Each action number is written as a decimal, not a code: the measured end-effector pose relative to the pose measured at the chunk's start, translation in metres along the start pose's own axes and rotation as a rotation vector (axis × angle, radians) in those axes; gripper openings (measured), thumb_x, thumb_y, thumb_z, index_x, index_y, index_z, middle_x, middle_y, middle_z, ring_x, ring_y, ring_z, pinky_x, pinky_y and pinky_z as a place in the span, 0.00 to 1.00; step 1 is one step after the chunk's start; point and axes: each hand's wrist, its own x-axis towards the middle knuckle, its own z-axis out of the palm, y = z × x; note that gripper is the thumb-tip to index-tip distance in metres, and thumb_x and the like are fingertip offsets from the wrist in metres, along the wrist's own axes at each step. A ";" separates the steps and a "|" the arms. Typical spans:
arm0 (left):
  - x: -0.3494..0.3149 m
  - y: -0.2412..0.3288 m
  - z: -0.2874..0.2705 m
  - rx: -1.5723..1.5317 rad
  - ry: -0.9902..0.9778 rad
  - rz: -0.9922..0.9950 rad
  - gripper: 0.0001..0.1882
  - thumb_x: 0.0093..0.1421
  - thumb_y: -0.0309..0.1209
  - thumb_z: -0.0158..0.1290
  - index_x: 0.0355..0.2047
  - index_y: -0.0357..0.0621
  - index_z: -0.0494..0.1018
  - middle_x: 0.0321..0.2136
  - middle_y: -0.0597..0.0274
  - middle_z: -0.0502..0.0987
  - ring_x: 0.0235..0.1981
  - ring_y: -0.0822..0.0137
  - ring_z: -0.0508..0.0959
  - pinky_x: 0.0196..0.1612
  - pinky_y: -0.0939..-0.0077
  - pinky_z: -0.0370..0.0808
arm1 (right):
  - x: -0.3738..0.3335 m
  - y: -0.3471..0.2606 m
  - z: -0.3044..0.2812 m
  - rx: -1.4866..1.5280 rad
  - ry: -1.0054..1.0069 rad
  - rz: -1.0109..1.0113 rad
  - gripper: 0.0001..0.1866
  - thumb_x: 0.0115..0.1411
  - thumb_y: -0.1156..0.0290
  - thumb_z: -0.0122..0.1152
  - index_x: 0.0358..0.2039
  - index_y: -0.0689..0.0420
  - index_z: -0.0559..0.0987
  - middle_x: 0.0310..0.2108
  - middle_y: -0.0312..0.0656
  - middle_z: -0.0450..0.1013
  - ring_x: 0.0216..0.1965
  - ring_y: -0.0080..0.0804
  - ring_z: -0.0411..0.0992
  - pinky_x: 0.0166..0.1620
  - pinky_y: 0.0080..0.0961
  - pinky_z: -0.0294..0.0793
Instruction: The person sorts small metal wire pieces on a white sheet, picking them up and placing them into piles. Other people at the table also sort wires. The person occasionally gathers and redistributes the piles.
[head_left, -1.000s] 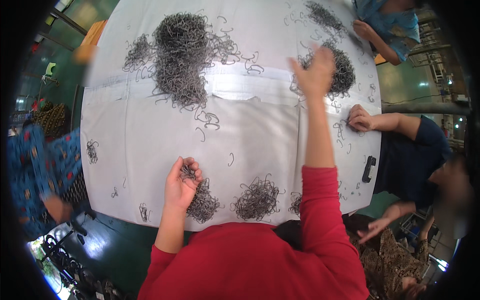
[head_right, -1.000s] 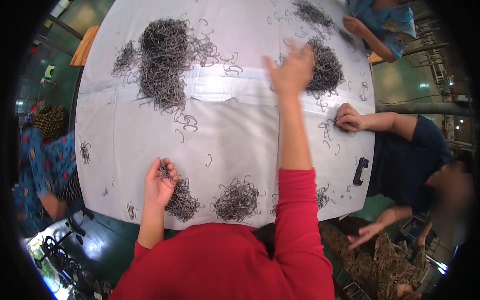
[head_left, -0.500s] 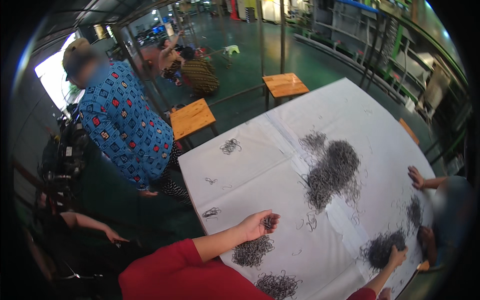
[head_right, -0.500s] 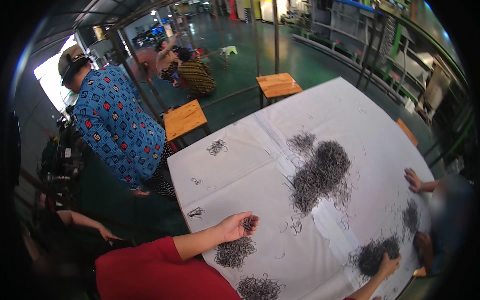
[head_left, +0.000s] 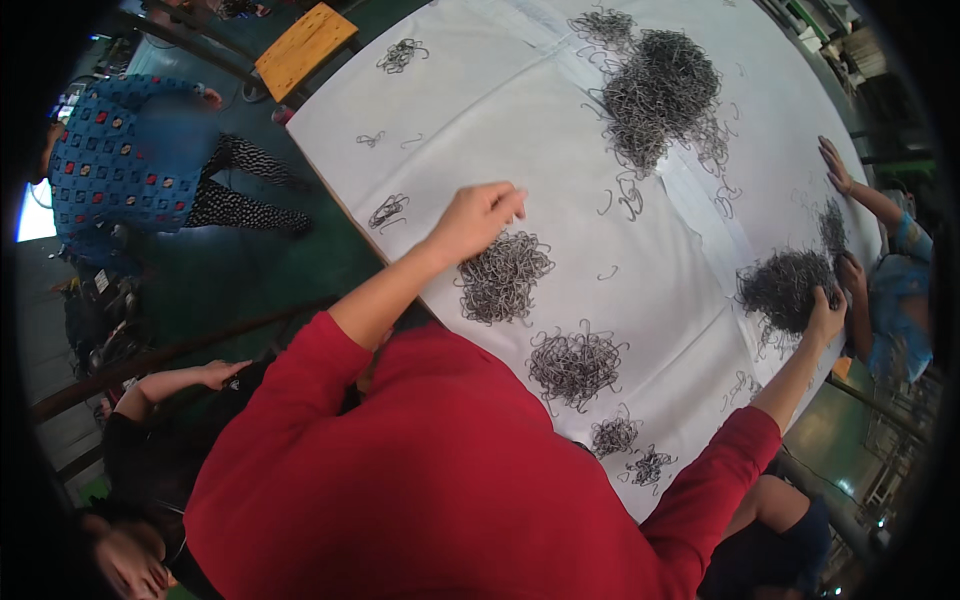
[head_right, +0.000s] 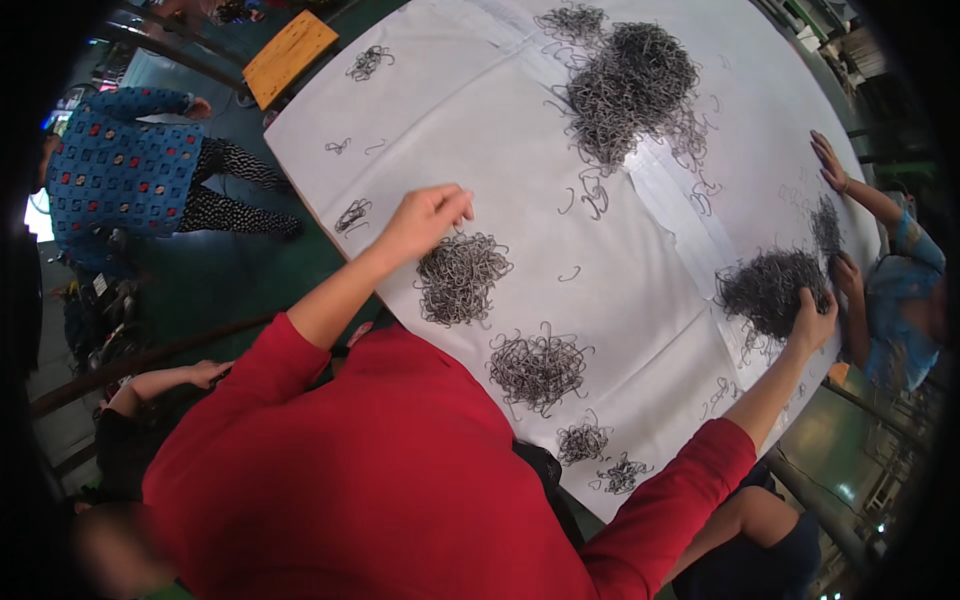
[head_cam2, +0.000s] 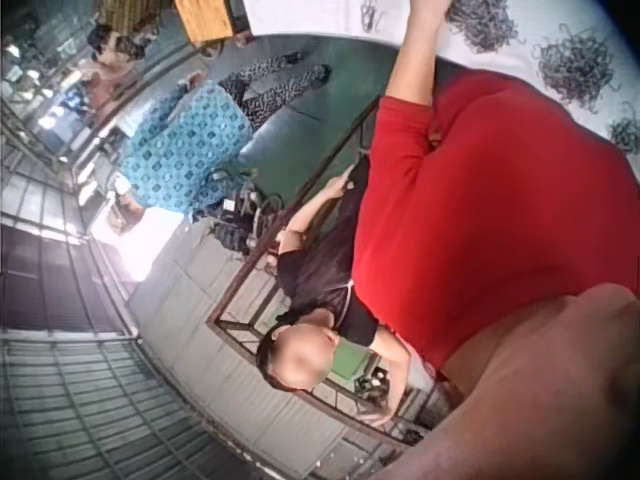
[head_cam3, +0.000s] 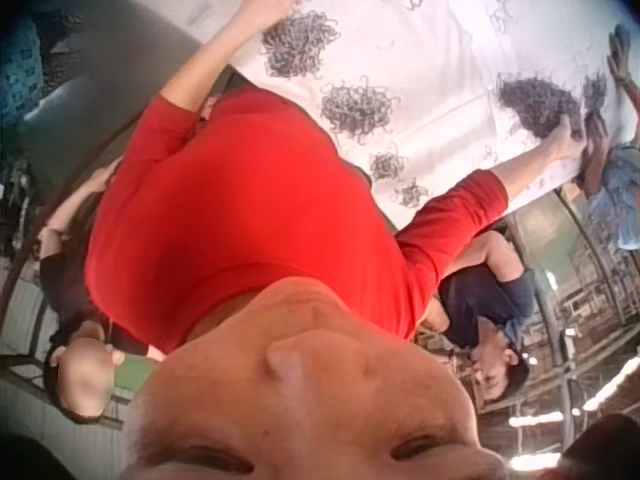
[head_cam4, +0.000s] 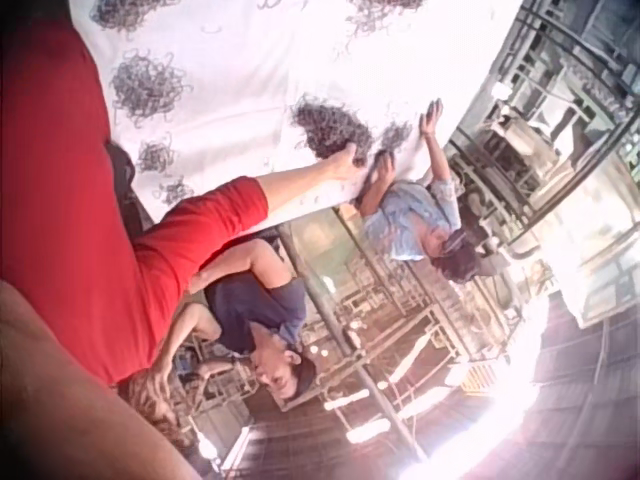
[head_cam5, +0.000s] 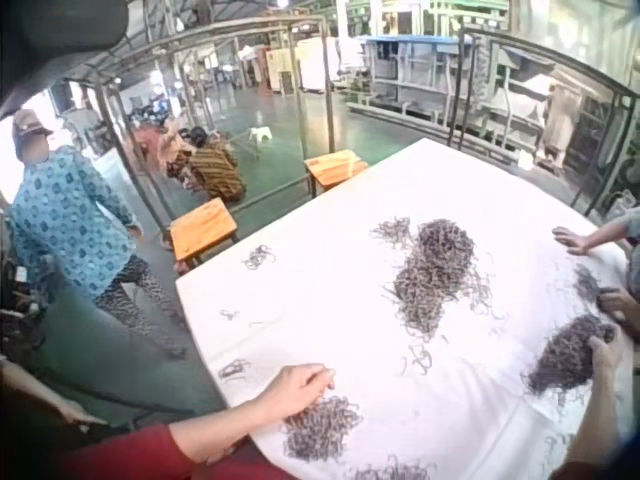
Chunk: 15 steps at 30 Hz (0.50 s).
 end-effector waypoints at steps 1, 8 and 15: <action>-0.009 -0.002 0.008 0.120 -0.002 0.105 0.16 0.60 0.37 0.46 0.22 0.37 0.70 0.20 0.63 0.70 0.22 0.68 0.71 0.27 0.75 0.67 | -0.009 -0.017 -0.006 -0.137 0.035 -0.055 0.25 0.39 0.68 0.66 0.42 0.56 0.76 0.38 0.43 0.74 0.38 0.32 0.71 0.44 0.25 0.68; -0.031 -0.013 0.026 0.436 -0.021 0.595 0.08 0.54 0.31 0.50 0.24 0.39 0.71 0.25 0.58 0.73 0.29 0.57 0.73 0.34 0.67 0.68 | -0.019 -0.069 0.009 -0.160 0.104 -0.147 0.25 0.37 0.68 0.65 0.41 0.50 0.76 0.41 0.49 0.69 0.45 0.44 0.66 0.51 0.32 0.63; -0.011 0.000 0.022 0.385 -0.001 0.714 0.04 0.52 0.29 0.52 0.27 0.42 0.72 0.30 0.62 0.74 0.36 0.61 0.73 0.43 0.66 0.65 | -0.019 -0.080 0.009 -0.081 0.087 -0.169 0.24 0.36 0.71 0.63 0.40 0.54 0.75 0.39 0.48 0.69 0.44 0.42 0.66 0.50 0.32 0.64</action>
